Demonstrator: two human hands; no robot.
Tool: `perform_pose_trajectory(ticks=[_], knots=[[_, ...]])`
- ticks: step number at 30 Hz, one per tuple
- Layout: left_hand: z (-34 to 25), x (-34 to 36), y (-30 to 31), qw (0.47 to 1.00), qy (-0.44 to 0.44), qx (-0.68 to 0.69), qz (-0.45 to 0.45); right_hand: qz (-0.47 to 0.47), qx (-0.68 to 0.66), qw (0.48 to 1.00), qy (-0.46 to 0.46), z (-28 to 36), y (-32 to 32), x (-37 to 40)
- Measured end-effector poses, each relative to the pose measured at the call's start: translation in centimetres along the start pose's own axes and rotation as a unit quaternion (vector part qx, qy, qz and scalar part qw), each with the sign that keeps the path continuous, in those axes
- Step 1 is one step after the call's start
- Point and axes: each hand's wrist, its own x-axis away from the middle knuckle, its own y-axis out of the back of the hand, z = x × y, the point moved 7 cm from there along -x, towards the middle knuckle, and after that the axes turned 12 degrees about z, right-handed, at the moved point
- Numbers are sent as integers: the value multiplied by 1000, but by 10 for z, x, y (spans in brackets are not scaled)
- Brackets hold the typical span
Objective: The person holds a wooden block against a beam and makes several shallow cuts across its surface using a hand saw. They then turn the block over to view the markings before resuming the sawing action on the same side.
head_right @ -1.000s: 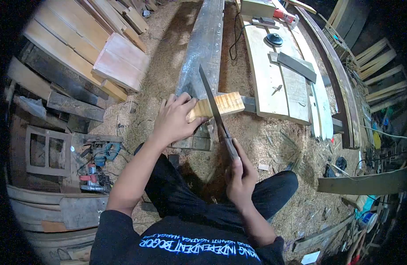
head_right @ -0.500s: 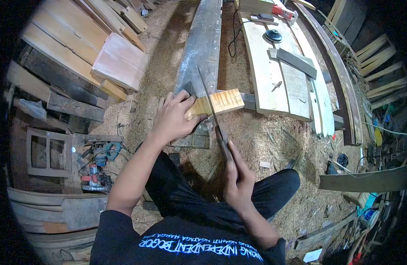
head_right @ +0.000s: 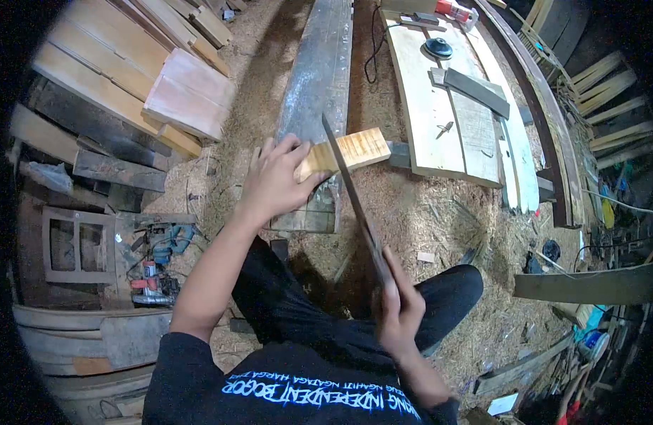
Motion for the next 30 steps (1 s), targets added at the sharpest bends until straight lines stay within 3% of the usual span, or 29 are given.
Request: perform_pose_trajectory(ticks=[2,6,8,9,12,14,15,16,18,21,24,28,30], knots=[[-3,1,4,1000,1,-18,-12,-15,12,998,52,2,10,36],[0,-2,0,999,-10,-31,19,-19,-10,1000,9,1,3,31],[-2,0,2,1000,-15,-23,6,-14,162,973,165,18,-10,-21],[-5,1,4,1000,-15,-23,4,-14,163,972,167,20,-14,-36],[-4,-2,9,999,12,-27,33,18,75,993,93,13,-24,-58],[-3,0,4,1000,9,-10,23,11,61,997,39,8,-9,-21],[-3,-1,3,1000,8,-9,24,17,-20,999,-37,-7,0,8],[-3,0,3,1000,6,-3,23,6,24,998,60,7,6,23],[1,-1,0,1000,12,5,24,-32,106,989,99,-3,12,38],[1,0,2,1000,-23,-8,-2,-3,87,995,48,25,-9,-4],[-2,1,4,1000,-11,-12,13,-2,56,994,90,-1,-21,-73],[-2,2,2,1000,-16,-24,1,16,55,998,32,5,-9,-19],[1,-1,2,1000,-13,-19,-11,-38,8,999,26,-2,4,22]])
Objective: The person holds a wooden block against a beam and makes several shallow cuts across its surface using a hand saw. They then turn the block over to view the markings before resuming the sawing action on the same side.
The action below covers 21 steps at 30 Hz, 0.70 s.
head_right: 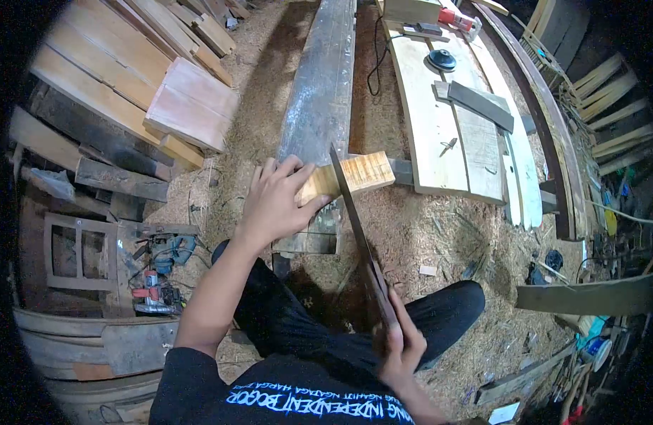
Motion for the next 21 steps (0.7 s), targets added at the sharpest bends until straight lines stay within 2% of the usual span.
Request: perform_pose_trajectory(ticks=[2,4,5,8,9,10,12,14,16,18,19,21], knots=[[-1,1,0,1000,-19,-3,-1,21,-55,994,-94,-3,2,21],[-1,2,-1,1000,-22,-9,5,39,131,985,106,27,-13,-20],[-2,1,0,1000,-23,-9,4,64,111,991,46,28,-22,-42],[-3,0,1,999,11,-1,36,59,124,986,93,11,-35,-78],[-1,0,3,999,13,-2,33,77,83,992,47,15,-37,-74],[-2,1,3,1000,6,-3,21,79,84,992,44,7,-31,-65],[-2,1,1,1000,-5,-4,11,33,153,973,167,2,-11,-31],[-1,0,0,1000,1,7,21,51,2,998,-29,2,0,13],[0,0,-2,1000,-12,-2,8,46,-26,998,-38,-11,0,16],[-4,1,2,999,-33,-12,-4,47,152,981,107,21,-12,-26],[-4,0,2,1000,-24,-10,16,56,79,994,49,10,-23,-48],[-4,0,3,999,-8,-8,31,62,78,993,66,9,-32,-73]])
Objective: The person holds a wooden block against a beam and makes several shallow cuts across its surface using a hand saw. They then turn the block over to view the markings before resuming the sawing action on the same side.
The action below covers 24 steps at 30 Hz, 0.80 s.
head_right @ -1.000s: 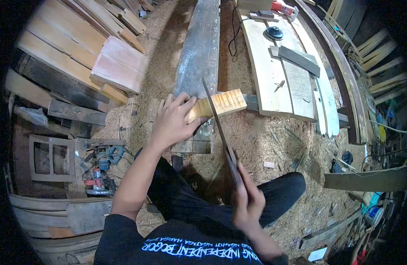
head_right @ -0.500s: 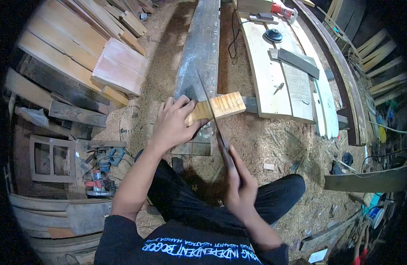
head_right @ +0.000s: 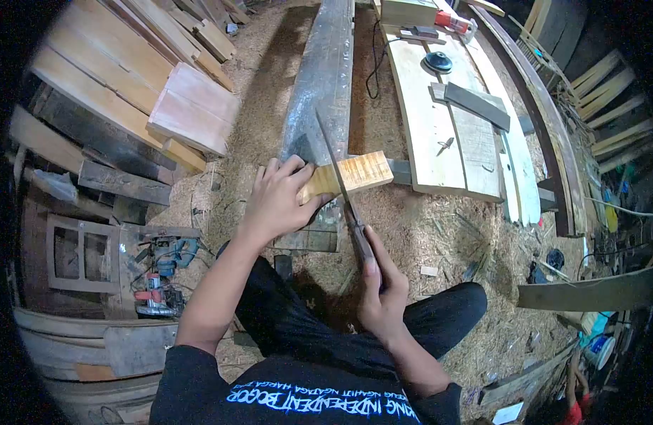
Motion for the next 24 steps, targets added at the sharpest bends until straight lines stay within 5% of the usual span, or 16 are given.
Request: perform_pose_trajectory(ticks=[7,8,11,12,15,21,24], knots=[[2,0,-3,1000,2,7,-17,-42,14,998,-32,16,30,85],[2,-1,-4,1000,0,6,-4,-49,-99,990,-86,13,26,95],[1,0,-3,1000,-14,0,-21,-14,60,998,31,22,15,44],[-1,0,-2,1000,-16,0,-22,6,1,999,-40,5,10,27],[2,-1,0,1000,3,3,9,9,-35,999,0,1,-2,1],[4,-3,-3,1000,7,11,-5,-23,-62,997,-43,17,20,84],[1,-1,-5,1000,-6,4,5,-16,-80,994,-69,5,13,58]])
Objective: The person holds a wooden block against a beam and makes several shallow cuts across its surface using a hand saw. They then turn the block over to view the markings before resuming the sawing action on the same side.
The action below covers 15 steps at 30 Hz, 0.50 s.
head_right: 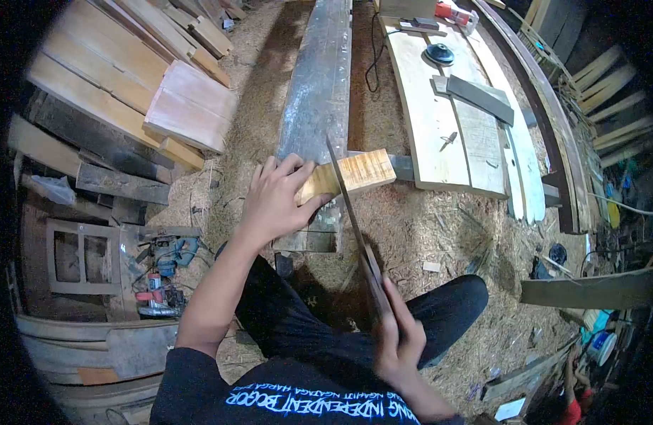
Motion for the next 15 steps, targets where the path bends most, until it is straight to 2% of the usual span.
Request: perform_pose_trajectory(ticks=[1,4,7,8,9,11,13,14,15], knots=[[0,-1,0,1000,3,4,6,17,51,998,22,3,-4,-22],[-2,0,4,1000,12,-4,7,36,52,997,43,6,-19,-56],[0,3,1,1000,8,-8,7,38,27,998,33,-1,-6,-22],[1,1,1,1000,5,-5,0,18,45,999,4,0,2,2],[4,-3,0,1000,7,-1,-3,-26,58,996,62,11,9,30],[2,0,1,1000,-7,-5,-12,-16,49,999,8,15,11,34],[2,0,-1,1000,-10,0,-12,3,104,994,45,20,1,-5],[2,0,0,1000,-7,6,-17,37,44,998,-16,3,-3,-24],[1,0,1,1000,-6,6,-21,39,46,998,-13,-3,-6,-39]])
